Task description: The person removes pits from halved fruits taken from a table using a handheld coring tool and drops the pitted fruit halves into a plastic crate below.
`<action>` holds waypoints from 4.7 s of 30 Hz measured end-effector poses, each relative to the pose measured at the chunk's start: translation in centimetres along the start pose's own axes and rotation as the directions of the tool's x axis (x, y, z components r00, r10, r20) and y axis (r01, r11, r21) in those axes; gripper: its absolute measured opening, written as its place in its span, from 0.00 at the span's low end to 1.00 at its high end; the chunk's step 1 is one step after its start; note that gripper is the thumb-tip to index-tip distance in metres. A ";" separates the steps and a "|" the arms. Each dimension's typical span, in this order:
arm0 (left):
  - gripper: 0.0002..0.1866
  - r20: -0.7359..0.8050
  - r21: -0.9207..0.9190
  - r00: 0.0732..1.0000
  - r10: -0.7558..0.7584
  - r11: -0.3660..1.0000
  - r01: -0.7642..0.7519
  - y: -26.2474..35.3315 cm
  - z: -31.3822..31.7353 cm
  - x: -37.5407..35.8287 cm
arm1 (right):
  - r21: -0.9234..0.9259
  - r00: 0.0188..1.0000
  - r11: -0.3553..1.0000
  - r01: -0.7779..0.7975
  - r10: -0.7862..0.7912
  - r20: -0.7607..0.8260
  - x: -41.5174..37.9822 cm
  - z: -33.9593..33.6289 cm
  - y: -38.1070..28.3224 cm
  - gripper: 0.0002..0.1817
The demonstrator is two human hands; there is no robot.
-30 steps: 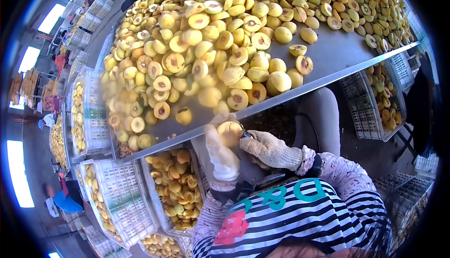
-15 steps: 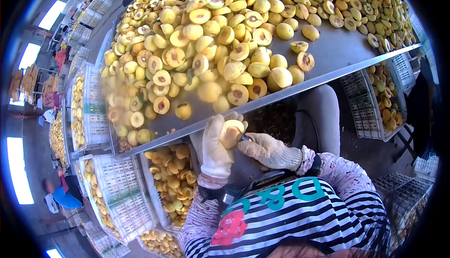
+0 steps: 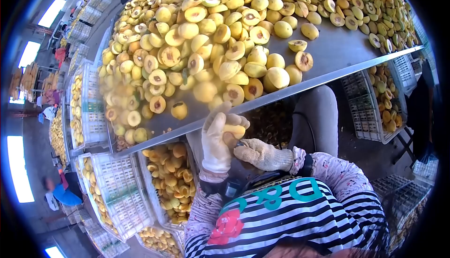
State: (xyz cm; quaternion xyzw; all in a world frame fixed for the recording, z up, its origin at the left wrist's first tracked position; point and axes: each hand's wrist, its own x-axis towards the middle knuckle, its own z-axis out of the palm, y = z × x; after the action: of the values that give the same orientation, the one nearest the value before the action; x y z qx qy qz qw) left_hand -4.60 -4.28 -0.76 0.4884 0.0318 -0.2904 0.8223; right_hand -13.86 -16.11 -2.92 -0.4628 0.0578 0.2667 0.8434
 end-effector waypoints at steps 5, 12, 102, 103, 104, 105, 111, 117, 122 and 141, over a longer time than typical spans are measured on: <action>0.15 0.295 -0.005 0.932 -0.213 0.975 0.224 0.4 -0.9 0.7 | 0.144 0.976 0.975 -0.169 0.146 0.160 -0.9 -0.9 0.1 0.21; 0.16 0.515 0.036 0.724 -0.459 0.856 0.516 1.2 -0.5 1.0 | -0.214 0.818 0.846 -0.489 0.530 0.225 -0.9 -3.3 0.3 0.21; 0.12 0.128 0.264 0.975 -0.181 0.954 0.143 3.0 -2.5 0.7 | -0.593 0.955 0.792 0.147 -0.271 -0.125 1.7 0.6 1.7 0.30; 0.15 0.197 0.343 0.959 -0.206 0.930 0.129 3.2 -3.0 1.2 | -0.517 0.968 0.849 0.108 -0.208 -0.140 1.8 0.6 1.8 0.29; 0.16 0.200 0.287 0.979 -0.042 0.958 -0.017 2.9 -2.8 1.1 | -0.435 0.978 0.898 0.067 -0.145 -0.150 1.8 0.5 1.8 0.28; 0.17 0.194 0.232 0.974 0.119 0.959 -0.163 2.1 -2.3 0.7 | -0.346 0.985 0.938 0.023 -0.081 -0.155 1.8 0.5 1.8 0.27; 0.19 -0.137 0.133 0.984 0.118 0.986 -0.100 0.6 -1.6 -0.6 | 0.017 0.990 0.993 -0.121 0.119 0.073 1.1 0.1 1.9 0.17; 0.16 0.058 0.182 0.974 0.219 0.957 -0.226 1.1 -0.8 -0.8 | -0.127 0.997 0.989 0.073 -0.078 -0.029 1.1 1.4 1.3 0.18; 0.18 0.151 0.233 0.969 0.195 0.946 -0.227 1.4 -1.7 -0.4 | 0.257 0.930 0.926 -0.276 0.189 0.315 0.2 0.5 0.1 0.29; 0.23 0.250 -0.253 0.968 -0.016 0.964 0.082 0.8 -6.3 0.7 | -0.898 0.955 0.327 -0.296 0.132 -0.266 -1.3 0.3 -3.7 0.27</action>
State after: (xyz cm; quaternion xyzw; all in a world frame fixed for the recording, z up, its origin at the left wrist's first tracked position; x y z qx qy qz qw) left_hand -2.15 0.81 -3.66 0.3348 -0.0202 -0.3624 0.8696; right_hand -13.15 -17.91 0.46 -0.8636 0.0182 0.3269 0.3833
